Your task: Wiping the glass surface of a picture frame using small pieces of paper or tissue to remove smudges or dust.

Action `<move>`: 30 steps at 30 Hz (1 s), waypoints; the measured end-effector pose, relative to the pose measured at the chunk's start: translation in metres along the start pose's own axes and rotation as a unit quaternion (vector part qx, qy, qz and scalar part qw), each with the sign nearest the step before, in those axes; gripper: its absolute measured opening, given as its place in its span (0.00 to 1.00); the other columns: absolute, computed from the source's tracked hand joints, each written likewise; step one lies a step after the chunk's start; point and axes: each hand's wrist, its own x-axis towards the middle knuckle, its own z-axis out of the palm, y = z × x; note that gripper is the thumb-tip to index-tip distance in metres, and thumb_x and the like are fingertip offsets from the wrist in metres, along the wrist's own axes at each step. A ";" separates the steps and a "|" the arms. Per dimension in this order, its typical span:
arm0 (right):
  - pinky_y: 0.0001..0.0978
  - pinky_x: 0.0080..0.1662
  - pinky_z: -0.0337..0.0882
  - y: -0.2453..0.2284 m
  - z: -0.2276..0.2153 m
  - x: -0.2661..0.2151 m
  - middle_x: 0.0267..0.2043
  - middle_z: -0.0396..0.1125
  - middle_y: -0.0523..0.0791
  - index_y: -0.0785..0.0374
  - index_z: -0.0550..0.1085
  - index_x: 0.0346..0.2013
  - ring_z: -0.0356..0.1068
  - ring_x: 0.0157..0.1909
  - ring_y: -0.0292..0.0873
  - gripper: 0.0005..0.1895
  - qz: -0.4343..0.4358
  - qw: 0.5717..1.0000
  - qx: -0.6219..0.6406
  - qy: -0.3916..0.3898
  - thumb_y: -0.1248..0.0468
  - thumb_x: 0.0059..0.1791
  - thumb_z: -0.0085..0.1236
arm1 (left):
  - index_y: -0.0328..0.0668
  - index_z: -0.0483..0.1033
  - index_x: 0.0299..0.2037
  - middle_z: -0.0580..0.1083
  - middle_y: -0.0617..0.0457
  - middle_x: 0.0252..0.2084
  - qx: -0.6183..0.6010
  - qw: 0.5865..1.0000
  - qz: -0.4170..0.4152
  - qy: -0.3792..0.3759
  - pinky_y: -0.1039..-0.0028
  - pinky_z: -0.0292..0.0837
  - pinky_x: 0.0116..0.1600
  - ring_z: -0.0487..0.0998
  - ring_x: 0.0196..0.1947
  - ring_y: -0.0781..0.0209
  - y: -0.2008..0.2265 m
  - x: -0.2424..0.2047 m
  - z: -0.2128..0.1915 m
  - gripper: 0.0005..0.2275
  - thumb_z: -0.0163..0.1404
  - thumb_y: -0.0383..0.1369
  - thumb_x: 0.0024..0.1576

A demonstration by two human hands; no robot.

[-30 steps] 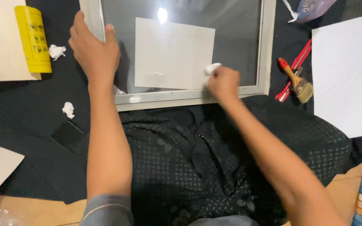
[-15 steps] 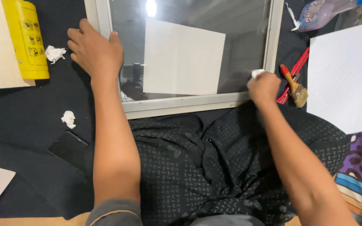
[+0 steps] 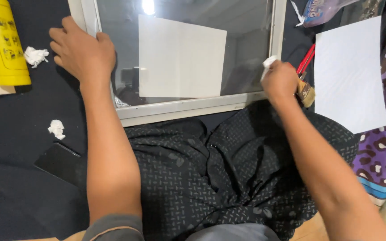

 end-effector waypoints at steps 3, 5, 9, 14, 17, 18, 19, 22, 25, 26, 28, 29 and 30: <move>0.55 0.37 0.71 -0.051 0.020 -0.014 0.30 0.75 0.55 0.57 0.81 0.34 0.74 0.34 0.63 0.10 0.046 0.994 0.092 0.045 0.65 0.43 0.53 | 0.39 0.69 0.52 0.67 0.37 0.50 0.009 1.000 -0.013 0.002 0.38 0.67 0.46 0.69 0.49 0.27 0.006 0.006 -0.003 0.19 0.61 0.39 0.58; 0.56 0.35 0.67 -0.116 0.030 -0.036 0.27 0.74 0.53 0.61 0.80 0.26 0.72 0.31 0.61 0.10 0.033 0.984 0.152 0.091 0.65 0.44 0.51 | 0.41 0.70 0.51 0.68 0.37 0.49 0.025 0.999 -0.036 -0.006 0.38 0.68 0.46 0.71 0.48 0.27 0.001 0.005 -0.006 0.20 0.61 0.41 0.56; 0.41 0.38 0.67 -0.270 0.000 -0.108 0.29 0.68 0.44 0.58 0.74 0.32 0.66 0.32 0.47 0.10 -0.109 0.907 0.403 0.056 0.71 0.39 0.51 | 0.40 0.68 0.54 0.66 0.36 0.51 -0.020 0.999 -0.025 -0.031 0.39 0.66 0.47 0.69 0.50 0.27 0.005 0.004 -0.006 0.19 0.60 0.37 0.59; 0.49 0.31 0.54 -0.354 -0.038 -0.117 0.32 0.52 0.54 0.74 0.65 0.37 0.53 0.31 0.57 0.09 -0.303 0.830 0.453 0.122 0.82 0.44 0.45 | 0.42 0.67 0.58 0.65 0.36 0.54 -0.021 0.997 -0.048 -0.058 0.37 0.64 0.49 0.68 0.53 0.28 0.010 0.007 -0.016 0.20 0.59 0.38 0.60; 0.52 0.42 0.64 -0.319 -0.026 -0.103 0.39 0.60 0.58 0.73 0.67 0.38 0.61 0.41 0.62 0.07 -0.321 0.826 0.453 0.094 0.77 0.46 0.50 | 0.44 0.66 0.59 0.64 0.38 0.54 -0.035 0.993 -0.081 -0.079 0.35 0.65 0.48 0.67 0.55 0.29 0.010 0.005 -0.019 0.21 0.59 0.39 0.59; 0.51 0.46 0.67 -0.298 -0.018 -0.094 0.44 0.62 0.59 0.73 0.68 0.41 0.63 0.45 0.62 0.08 -0.309 0.839 0.436 0.103 0.76 0.47 0.51 | 0.44 0.66 0.58 0.64 0.39 0.54 -0.041 0.992 -0.082 -0.082 0.36 0.66 0.49 0.68 0.54 0.30 0.011 0.006 -0.019 0.20 0.59 0.38 0.59; 0.49 0.50 0.70 -0.276 -0.011 -0.085 0.48 0.64 0.60 0.72 0.70 0.44 0.65 0.49 0.63 0.10 -0.297 0.851 0.418 0.113 0.76 0.48 0.51 | 0.44 0.66 0.57 0.64 0.39 0.54 -0.048 0.992 -0.082 -0.085 0.37 0.66 0.49 0.68 0.54 0.32 0.012 0.006 -0.020 0.20 0.59 0.38 0.59; 0.40 0.49 0.72 -0.212 0.007 -0.067 0.49 0.62 0.50 0.59 0.75 0.50 0.69 0.49 0.52 0.14 -0.180 0.876 0.428 0.132 0.73 0.51 0.56 | 0.44 0.66 0.58 0.64 0.39 0.55 -0.057 0.991 -0.088 -0.088 0.39 0.66 0.50 0.68 0.55 0.32 0.012 0.008 -0.020 0.21 0.58 0.38 0.59; 0.40 0.45 0.73 -0.204 -0.006 -0.069 0.44 0.65 0.47 0.58 0.79 0.46 0.71 0.42 0.48 0.10 -0.158 0.891 0.379 0.195 0.71 0.53 0.57 | 0.43 0.65 0.59 0.63 0.38 0.56 -0.057 0.989 -0.089 -0.099 0.40 0.65 0.52 0.66 0.55 0.31 0.014 0.007 -0.023 0.21 0.57 0.38 0.59; 0.40 0.45 0.73 -0.214 -0.007 -0.073 0.44 0.65 0.47 0.58 0.79 0.46 0.71 0.42 0.48 0.10 -0.153 0.892 0.377 0.198 0.71 0.53 0.57 | 0.43 0.65 0.59 0.63 0.38 0.56 -0.058 0.990 -0.083 -0.101 0.40 0.65 0.52 0.66 0.55 0.31 0.015 0.005 -0.029 0.21 0.57 0.38 0.59; 0.43 0.46 0.76 -0.232 -0.011 -0.075 0.42 0.69 0.46 0.56 0.79 0.45 0.74 0.46 0.54 0.10 -0.104 0.907 0.379 0.150 0.69 0.51 0.57 | 0.35 0.70 0.57 0.65 0.34 0.52 -0.073 0.991 -0.070 -0.083 0.35 0.64 0.52 0.68 0.56 0.24 0.020 0.002 -0.037 0.21 0.62 0.35 0.58; 0.43 0.46 0.76 -0.243 -0.013 -0.078 0.42 0.69 0.46 0.56 0.79 0.45 0.74 0.46 0.54 0.10 -0.102 0.907 0.379 0.155 0.69 0.51 0.57 | 0.35 0.70 0.57 0.65 0.34 0.52 -0.075 0.992 -0.065 -0.082 0.35 0.64 0.52 0.68 0.56 0.24 0.019 0.005 -0.036 0.21 0.62 0.35 0.58; 0.43 0.47 0.76 -0.252 -0.014 -0.083 0.42 0.69 0.48 0.59 0.79 0.45 0.74 0.47 0.55 0.10 -0.136 0.898 0.384 0.165 0.70 0.50 0.58 | 0.36 0.70 0.57 0.65 0.35 0.52 -0.065 0.991 -0.067 -0.093 0.36 0.64 0.53 0.68 0.56 0.25 0.016 0.005 -0.034 0.21 0.61 0.37 0.58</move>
